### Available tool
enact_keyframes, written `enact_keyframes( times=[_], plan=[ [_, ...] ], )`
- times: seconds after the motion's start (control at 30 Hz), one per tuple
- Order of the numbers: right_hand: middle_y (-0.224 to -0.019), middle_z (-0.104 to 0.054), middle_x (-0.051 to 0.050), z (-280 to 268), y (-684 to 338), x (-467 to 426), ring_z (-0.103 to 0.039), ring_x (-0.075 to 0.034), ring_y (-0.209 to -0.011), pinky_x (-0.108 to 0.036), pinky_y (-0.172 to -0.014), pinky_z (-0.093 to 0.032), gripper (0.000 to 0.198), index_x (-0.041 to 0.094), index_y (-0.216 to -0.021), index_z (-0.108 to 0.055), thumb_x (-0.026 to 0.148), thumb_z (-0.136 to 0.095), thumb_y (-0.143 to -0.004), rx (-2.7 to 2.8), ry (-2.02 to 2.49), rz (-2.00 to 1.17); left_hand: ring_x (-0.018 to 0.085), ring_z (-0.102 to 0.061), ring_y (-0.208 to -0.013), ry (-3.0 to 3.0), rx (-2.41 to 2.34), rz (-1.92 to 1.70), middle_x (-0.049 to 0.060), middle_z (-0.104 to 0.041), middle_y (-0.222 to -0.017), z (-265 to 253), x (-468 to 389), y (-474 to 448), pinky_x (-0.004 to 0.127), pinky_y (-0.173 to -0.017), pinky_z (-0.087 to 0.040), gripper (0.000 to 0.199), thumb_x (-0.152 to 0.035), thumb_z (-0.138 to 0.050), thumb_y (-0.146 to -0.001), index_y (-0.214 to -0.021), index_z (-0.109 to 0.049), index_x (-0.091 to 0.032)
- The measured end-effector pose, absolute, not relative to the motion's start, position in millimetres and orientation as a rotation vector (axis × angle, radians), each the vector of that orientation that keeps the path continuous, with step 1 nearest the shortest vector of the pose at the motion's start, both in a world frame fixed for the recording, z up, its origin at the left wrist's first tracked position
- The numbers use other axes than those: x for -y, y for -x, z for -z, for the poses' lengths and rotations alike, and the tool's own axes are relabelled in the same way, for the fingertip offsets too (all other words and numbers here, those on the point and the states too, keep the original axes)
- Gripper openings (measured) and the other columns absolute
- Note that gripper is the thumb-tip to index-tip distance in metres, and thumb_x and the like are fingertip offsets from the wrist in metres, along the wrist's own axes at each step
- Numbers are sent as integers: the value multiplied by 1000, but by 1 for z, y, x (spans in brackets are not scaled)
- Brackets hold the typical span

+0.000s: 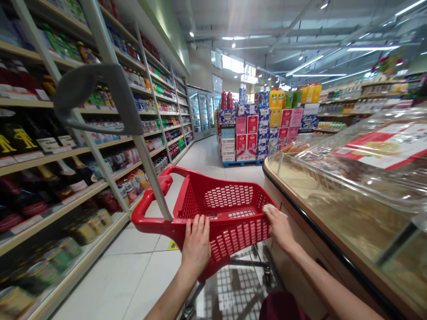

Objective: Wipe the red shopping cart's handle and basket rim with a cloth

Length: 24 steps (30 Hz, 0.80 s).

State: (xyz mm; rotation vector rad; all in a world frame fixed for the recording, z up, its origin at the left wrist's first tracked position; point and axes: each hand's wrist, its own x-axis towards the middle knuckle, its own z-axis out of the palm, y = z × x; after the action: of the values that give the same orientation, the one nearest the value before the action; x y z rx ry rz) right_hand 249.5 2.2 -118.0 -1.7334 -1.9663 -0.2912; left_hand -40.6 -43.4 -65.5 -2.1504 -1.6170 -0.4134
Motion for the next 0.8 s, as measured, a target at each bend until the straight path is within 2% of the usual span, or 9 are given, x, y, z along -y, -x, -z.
enact_keyframes(
  times=[0.13, 0.33, 0.47, 0.53, 0.73, 0.8],
  plan=[
    [-128, -46, -4, 124, -222, 6, -33, -19, -122, -41, -98, -28, 56, 22, -121, -47, -1, -33, -72, 2183, 1389, 281, 26, -31, -122, 2162, 1611, 417, 11, -44, -128, 64, 44, 43, 42, -105, -14, 55, -24, -47, -67, -121, -44, -11],
    [-117, -54, -12, 127, -264, -5, -46, -24, -111, -43, -89, -38, 48, 15, -112, -55, 2, -36, -70, 1828, 1813, 294, 26, -29, -124, 2179, 1610, 385, 11, -42, -130, 68, 45, 43, 42, -105, -13, 57, -25, -47, -68, -123, -41, -12],
    [-126, -47, -6, 125, -227, -1, -39, -17, -118, -39, -97, -32, 59, 21, -121, -47, -2, -33, -69, 2050, 1425, 295, 26, -29, -124, 2133, 1617, 401, 12, -43, -129, 72, 44, 42, 43, -106, -10, 57, -27, -48, -69, -124, -41, -12],
    [-129, -45, -4, 125, -214, 1, -36, -17, -121, -40, -98, -31, 57, 22, -123, -45, -1, -32, -72, 2140, 1300, 293, 26, -28, -124, 2141, 1588, 399, 12, -43, -129, 72, 43, 44, 43, -105, -11, 57, -27, -48, -69, -124, -40, -12],
    [-116, -55, -13, 127, -249, -11, -49, -24, -108, -41, -90, -40, 49, 14, -109, -58, 1, -35, -68, 1849, 1712, 307, 26, -28, -124, 2147, 1568, 375, 11, -42, -130, 74, 45, 45, 43, -105, -13, 57, -24, -46, -68, -124, -40, -12],
    [-117, -55, -12, 125, -236, -10, -49, -22, -109, -40, -92, -39, 51, 16, -111, -57, 0, -34, -68, 1857, 1649, 306, 26, -28, -124, 2138, 1595, 374, 12, -42, -130, 73, 45, 43, 43, -104, -13, 58, -24, -47, -68, -124, -41, -12]
  ],
)
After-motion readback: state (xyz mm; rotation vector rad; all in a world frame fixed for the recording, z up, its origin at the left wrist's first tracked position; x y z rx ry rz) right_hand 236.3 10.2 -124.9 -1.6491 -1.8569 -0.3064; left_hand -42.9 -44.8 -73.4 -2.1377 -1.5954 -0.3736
